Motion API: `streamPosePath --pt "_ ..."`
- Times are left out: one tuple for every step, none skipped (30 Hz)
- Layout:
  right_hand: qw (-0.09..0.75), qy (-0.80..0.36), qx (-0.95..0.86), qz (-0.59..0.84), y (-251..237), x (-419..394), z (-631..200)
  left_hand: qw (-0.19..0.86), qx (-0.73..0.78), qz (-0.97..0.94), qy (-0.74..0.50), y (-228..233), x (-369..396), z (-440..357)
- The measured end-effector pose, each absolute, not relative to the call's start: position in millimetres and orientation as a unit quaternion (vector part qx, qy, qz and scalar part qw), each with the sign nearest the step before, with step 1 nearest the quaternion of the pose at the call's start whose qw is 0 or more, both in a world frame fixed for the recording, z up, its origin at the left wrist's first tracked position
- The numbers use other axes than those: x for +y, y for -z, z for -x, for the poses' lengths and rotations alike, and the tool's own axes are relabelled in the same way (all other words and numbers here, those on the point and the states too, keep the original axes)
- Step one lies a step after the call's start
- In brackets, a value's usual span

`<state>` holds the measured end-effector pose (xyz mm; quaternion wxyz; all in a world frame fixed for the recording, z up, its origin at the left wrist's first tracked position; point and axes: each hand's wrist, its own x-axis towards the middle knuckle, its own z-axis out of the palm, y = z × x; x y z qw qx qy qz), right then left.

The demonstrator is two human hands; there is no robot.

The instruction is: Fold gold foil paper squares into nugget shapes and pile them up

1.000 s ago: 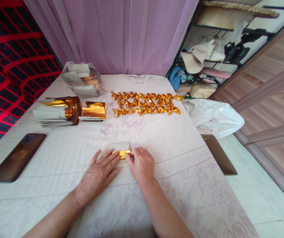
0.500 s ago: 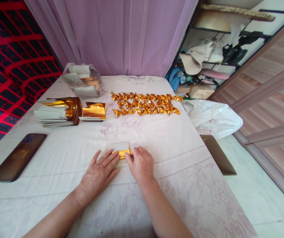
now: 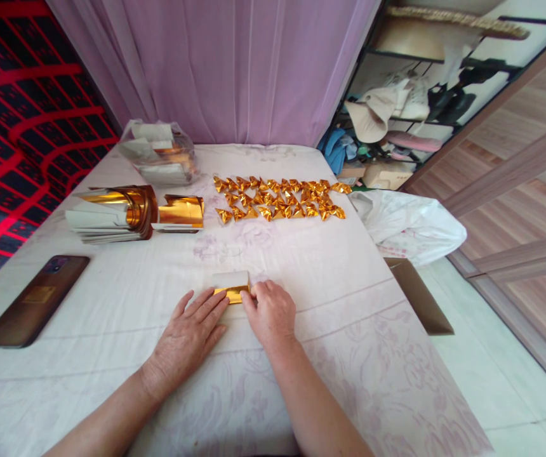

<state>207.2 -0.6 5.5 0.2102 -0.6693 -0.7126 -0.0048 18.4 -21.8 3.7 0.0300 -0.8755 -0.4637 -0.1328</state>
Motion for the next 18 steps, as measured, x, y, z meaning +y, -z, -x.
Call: streamPosePath --pt "0.21 0.005 -0.714 0.668 -5.2 -0.6 -207.4 0.027 -0.464 0.875 0.133 -3.4 -21.7 -18.2" --pt "0.211 0.005 -0.714 0.667 -5.1 -0.7 -207.6 0.025 -0.465 0.875 0.133 -3.2 -21.6 -18.2" --pt "0.211 0.005 -0.715 0.667 -5.0 -0.8 -207.7 0.024 -0.466 0.875 0.133 -3.1 -21.5 -18.3" --pt "0.211 0.005 -0.716 0.666 -5.0 -0.9 -207.8 0.024 -0.466 0.875 0.132 -3.1 -21.5 -18.5" --pt "0.211 0.005 -0.716 0.665 -5.0 -1.0 -207.9 0.024 -0.466 0.874 0.132 -3.2 -21.6 -18.7" --pt "0.21 0.005 -0.717 0.665 -5.0 -1.1 -207.9 0.025 -0.466 0.875 0.132 -3.3 -21.6 -19.0" --pt "0.209 0.006 -0.717 0.665 -5.0 -1.2 -207.9 0.026 -0.465 0.875 0.134 -3.4 -21.7 -19.3" --pt "0.207 0.007 -0.717 0.665 -4.9 -1.2 -207.9 0.028 -0.464 0.875 0.136 -3.4 -21.7 -19.5" --pt "0.206 0.008 -0.717 0.666 -4.9 -1.1 -207.9 0.031 -0.464 0.875 0.139 -3.4 -21.8 -19.8" --pt "0.205 0.009 -0.717 0.667 -4.9 -1.0 -207.8 0.033 -0.463 0.874 0.14 -3.3 -21.8 -20.0" --pt "0.204 0.011 -0.717 0.667 -4.9 -0.9 -207.6 0.036 -0.463 0.874 0.141 -3.2 -21.8 -20.2" --pt "0.203 0.013 -0.717 0.667 -4.9 -0.7 -207.5 0.037 -0.463 0.874 0.141 -2.9 -21.8 -20.3" --pt "0.202 0.016 -0.717 0.667 -5.0 -0.5 -207.3 0.038 -0.463 0.874 0.139 -2.6 -21.8 -20.4" --pt "0.201 0.019 -0.717 0.667 -5.1 -0.3 -207.1 0.039 -0.463 0.875 0.137 -2.3 -21.8 -20.6" --pt "0.201 0.021 -0.717 0.667 -5.2 -0.1 -207.0 0.038 -0.464 0.875 0.134 -1.9 -21.9 -20.7" --pt "0.2 0.024 -0.717 0.667 -5.3 0.1 -206.8 0.038 -0.466 0.875 0.129 -1.6 -21.9 -20.7" --pt "0.199 0.025 -0.717 0.668 -5.4 0.2 -206.6 0.037 -0.467 0.875 0.124 -1.4 -22.0 -20.8" --pt "0.198 0.026 -0.717 0.668 -5.4 0.3 -206.5 0.036 -0.468 0.875 0.118 -1.3 -22.2 -20.8"
